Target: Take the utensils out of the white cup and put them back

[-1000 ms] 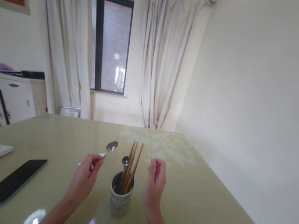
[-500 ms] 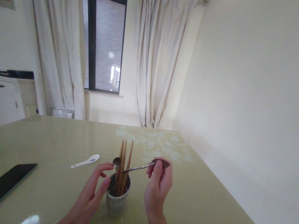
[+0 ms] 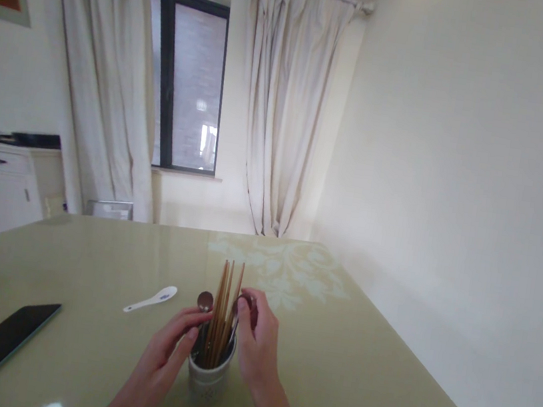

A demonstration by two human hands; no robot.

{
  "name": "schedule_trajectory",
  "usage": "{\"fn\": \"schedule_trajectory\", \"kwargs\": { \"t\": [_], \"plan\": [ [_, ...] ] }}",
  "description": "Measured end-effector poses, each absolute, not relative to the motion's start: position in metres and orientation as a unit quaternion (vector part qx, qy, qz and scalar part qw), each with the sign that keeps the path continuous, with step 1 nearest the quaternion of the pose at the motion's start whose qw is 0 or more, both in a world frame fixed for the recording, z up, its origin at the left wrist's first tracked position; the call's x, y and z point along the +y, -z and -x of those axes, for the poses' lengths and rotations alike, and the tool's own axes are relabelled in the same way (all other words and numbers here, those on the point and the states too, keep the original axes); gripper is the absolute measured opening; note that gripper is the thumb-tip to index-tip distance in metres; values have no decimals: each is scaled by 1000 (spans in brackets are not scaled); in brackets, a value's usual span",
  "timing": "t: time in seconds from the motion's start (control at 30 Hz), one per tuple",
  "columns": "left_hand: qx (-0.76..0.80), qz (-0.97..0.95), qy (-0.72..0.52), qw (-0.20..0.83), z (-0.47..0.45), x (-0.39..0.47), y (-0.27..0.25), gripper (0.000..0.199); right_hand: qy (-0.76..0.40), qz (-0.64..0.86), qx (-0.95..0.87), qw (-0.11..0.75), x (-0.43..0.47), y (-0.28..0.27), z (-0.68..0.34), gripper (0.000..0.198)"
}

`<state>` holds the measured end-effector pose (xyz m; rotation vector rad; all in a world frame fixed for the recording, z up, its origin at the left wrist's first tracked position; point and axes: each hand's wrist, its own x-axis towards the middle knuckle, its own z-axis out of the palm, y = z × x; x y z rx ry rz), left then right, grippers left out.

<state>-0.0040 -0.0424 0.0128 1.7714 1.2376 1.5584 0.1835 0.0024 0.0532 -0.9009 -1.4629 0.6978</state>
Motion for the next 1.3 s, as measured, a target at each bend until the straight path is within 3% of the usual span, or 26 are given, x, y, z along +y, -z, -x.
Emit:
{"fn": "schedule_trajectory", "kwargs": {
  "t": [0.23,0.33,0.43,0.5,0.57,0.67,0.83,1.03,1.17,1.3],
  "plan": [
    [428,-628,-590,273,10,-40,-16,35,-346,359,-609,616,5,-40,-178,42],
    [505,-576,-607,211,34,-25,-17,38,-338,358,-603,628,5,-37,-178,43],
    [659,-572,-488,32,66,-10,-12,31,-336,343,-607,633,4,-36,-178,43],
    [722,-580,-370,-71,83,-6,-5,37,-326,338,-605,642,3,-37,-177,44],
    [759,-578,-282,-102,94,-4,3,44,-314,344,-597,653,2,-38,-177,44],
    [777,-576,-244,-63,103,-4,12,41,-293,364,-581,667,2,-39,-179,42],
    [772,-557,-307,-13,109,0,10,42,-279,375,-563,681,5,-39,-184,40],
    [701,-485,-522,-4,100,-8,-16,31,-296,388,-602,632,4,-40,-179,37],
    [611,-470,-637,-14,73,-28,-39,34,-240,408,-592,653,3,-42,-177,34],
    [547,-512,-662,-15,40,-50,-46,27,-137,413,-582,687,-3,-50,-182,27]
  ]
}}
